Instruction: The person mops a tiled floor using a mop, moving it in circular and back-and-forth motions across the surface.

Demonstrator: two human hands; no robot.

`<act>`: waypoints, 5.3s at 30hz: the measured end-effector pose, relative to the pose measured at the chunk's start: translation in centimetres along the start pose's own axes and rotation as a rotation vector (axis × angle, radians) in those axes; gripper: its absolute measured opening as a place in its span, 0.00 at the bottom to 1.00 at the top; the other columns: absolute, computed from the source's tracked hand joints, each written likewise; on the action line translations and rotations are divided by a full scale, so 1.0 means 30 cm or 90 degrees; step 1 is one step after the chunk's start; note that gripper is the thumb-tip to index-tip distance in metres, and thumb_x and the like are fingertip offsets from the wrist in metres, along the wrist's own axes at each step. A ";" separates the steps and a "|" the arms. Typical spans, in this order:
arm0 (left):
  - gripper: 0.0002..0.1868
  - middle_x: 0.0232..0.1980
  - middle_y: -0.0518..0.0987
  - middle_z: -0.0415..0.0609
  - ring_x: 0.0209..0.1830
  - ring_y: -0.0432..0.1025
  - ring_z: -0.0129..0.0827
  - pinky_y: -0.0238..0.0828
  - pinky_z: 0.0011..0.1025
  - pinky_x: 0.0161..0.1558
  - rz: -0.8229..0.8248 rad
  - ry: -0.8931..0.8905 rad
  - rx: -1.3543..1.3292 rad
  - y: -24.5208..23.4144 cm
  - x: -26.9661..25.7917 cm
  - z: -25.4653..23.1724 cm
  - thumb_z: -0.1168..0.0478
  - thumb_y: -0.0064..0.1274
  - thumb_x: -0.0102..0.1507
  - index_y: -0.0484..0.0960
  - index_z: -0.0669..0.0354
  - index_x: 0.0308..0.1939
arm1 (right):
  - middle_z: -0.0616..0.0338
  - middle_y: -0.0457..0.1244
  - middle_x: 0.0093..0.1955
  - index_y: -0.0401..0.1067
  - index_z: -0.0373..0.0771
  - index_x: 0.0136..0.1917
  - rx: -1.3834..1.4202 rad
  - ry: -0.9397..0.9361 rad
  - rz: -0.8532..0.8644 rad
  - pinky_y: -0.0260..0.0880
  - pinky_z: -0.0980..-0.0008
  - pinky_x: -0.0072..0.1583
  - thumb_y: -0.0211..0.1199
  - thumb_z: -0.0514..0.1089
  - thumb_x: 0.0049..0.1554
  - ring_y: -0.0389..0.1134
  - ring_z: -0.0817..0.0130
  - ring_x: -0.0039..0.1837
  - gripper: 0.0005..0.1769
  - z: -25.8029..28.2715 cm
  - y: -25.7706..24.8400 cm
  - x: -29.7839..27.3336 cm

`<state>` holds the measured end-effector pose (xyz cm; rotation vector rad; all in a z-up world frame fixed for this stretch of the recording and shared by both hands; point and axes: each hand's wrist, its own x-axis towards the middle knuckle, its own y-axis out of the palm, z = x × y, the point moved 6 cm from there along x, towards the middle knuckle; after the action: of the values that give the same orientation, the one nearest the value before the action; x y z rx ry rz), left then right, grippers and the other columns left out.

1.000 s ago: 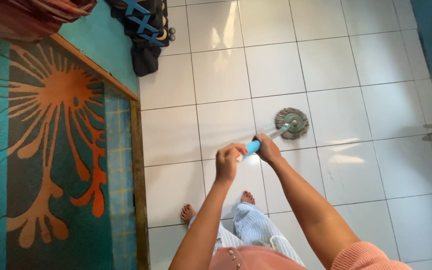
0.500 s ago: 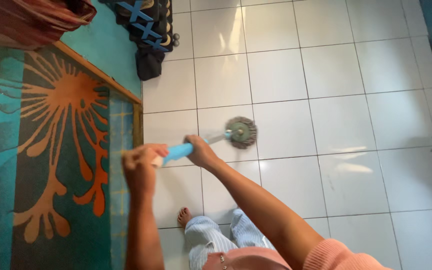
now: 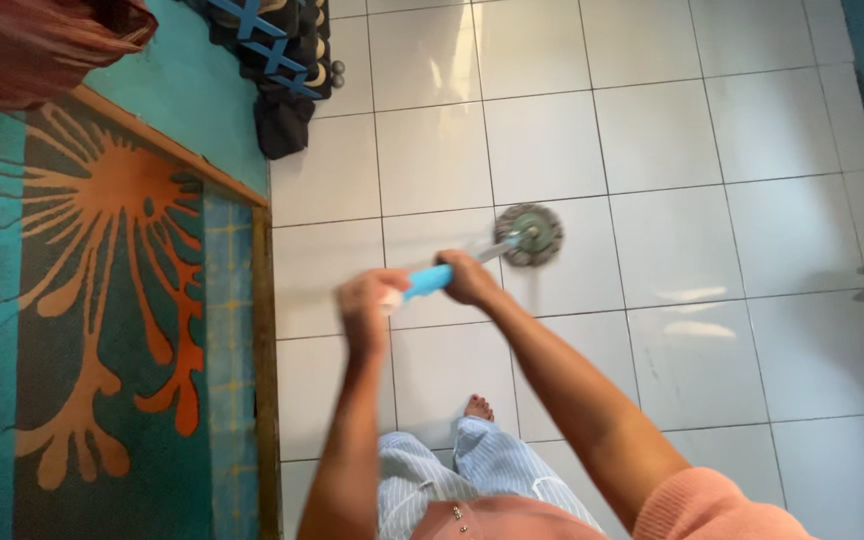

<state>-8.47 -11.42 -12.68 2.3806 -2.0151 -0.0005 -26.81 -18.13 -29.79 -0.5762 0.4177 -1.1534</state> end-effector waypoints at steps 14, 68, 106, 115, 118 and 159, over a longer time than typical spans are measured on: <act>0.14 0.33 0.82 0.45 0.28 0.66 0.25 0.61 0.26 0.31 0.022 -0.104 -0.010 0.297 -0.153 0.010 0.67 0.41 0.59 0.82 0.67 0.27 | 0.47 0.64 0.49 0.70 0.40 0.47 -0.075 0.080 -0.150 0.67 0.55 0.54 0.65 0.34 0.47 0.66 0.45 0.54 0.14 -0.223 -0.158 -0.220; 0.13 0.23 0.78 0.48 0.23 0.73 0.25 0.68 0.23 0.32 0.030 0.031 0.394 -0.187 -0.295 -0.691 0.60 0.49 0.57 0.86 0.62 0.26 | 0.46 0.68 0.40 0.70 0.35 0.44 0.242 0.009 -0.080 0.70 0.60 0.47 0.67 0.38 0.48 0.71 0.52 0.44 0.11 0.717 0.111 -0.301; 0.17 0.22 0.81 0.53 0.14 0.62 0.31 0.55 0.27 0.20 -0.032 -0.086 0.326 -1.278 -0.283 -0.642 0.65 0.39 0.57 0.85 0.60 0.22 | 0.42 0.67 0.42 0.69 0.36 0.46 0.189 -0.062 0.005 0.69 0.53 0.48 0.71 0.44 0.49 0.70 0.41 0.48 0.15 1.301 0.967 -0.011; 0.18 0.22 0.80 0.52 0.14 0.58 0.29 0.54 0.30 0.19 0.093 -0.072 0.169 -1.173 -0.254 -0.367 0.62 0.40 0.58 0.85 0.59 0.23 | 0.44 0.69 0.43 0.72 0.40 0.48 0.044 0.033 0.032 0.71 0.52 0.48 0.66 0.44 0.50 0.72 0.45 0.48 0.12 0.993 0.870 -0.080; 0.18 0.31 0.85 0.49 0.28 0.76 0.27 0.73 0.26 0.35 0.137 0.023 0.098 -1.015 -0.294 -0.220 0.61 0.39 0.58 0.86 0.63 0.28 | 0.45 0.68 0.44 0.72 0.39 0.46 0.011 0.019 -0.054 0.70 0.52 0.49 0.68 0.42 0.49 0.70 0.44 0.48 0.12 0.746 0.792 -0.196; 0.16 0.36 0.84 0.48 0.34 0.72 0.27 0.70 0.27 0.38 0.134 -0.051 -0.087 -0.618 -0.293 0.171 0.62 0.42 0.58 0.86 0.67 0.33 | 0.49 0.67 0.51 0.73 0.43 0.47 -0.120 0.111 -0.036 0.69 0.54 0.54 0.67 0.41 0.47 0.69 0.46 0.55 0.13 0.355 0.538 -0.199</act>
<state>8.28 0.23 -18.25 2.1113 -2.2131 -0.2242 -10.95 -5.66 -31.39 -0.6564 0.6674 -1.2308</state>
